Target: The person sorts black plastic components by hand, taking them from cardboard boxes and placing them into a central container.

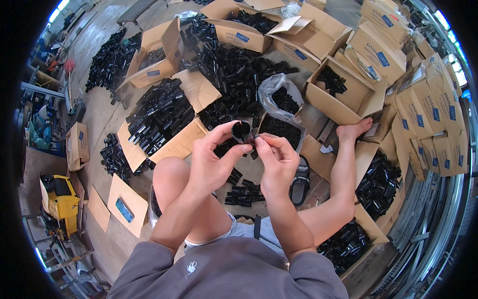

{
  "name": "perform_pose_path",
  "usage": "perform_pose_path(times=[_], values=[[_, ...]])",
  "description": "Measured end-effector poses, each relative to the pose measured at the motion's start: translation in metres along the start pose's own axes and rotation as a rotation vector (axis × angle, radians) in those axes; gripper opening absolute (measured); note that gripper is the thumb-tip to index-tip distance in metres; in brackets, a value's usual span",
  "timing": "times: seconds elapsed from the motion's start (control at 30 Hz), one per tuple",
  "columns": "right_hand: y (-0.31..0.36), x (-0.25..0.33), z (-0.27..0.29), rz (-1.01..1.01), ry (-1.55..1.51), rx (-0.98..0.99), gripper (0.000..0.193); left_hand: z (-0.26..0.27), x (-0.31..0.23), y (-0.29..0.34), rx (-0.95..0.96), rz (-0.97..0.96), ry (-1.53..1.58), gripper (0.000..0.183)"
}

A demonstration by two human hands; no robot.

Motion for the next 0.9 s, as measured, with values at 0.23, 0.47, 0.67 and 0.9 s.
perform_pose_path(times=[0.23, 0.47, 0.67, 0.9], values=[[-0.006, 0.003, 0.008, -0.125, -0.127, 0.089, 0.013, -0.002, 0.005, 0.002, -0.066, 0.004, 0.03, 0.045], [-0.011, 0.005, 0.014, -0.159, -0.157, 0.153, 0.014, -0.002, 0.003, 0.001, -0.043, -0.006, 0.002, 0.045], [-0.007, 0.006, 0.012, -0.01, -0.033, 0.167, 0.013, -0.001, -0.004, 0.0, 0.049, -0.001, -0.008, 0.039], [0.002, -0.003, 0.001, -0.098, -0.061, 0.204, 0.026, -0.007, -0.008, 0.0, -0.129, -0.074, -0.354, 0.039]])
Point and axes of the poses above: each hand's wrist, its own y-axis away from the middle knuckle, its own z-axis out of the back of the hand, x = y × z, the point moved 2 cm from there along -y, towards the middle knuckle, and after that the axes turned 5 degrees about y, right-handed, at the moved point
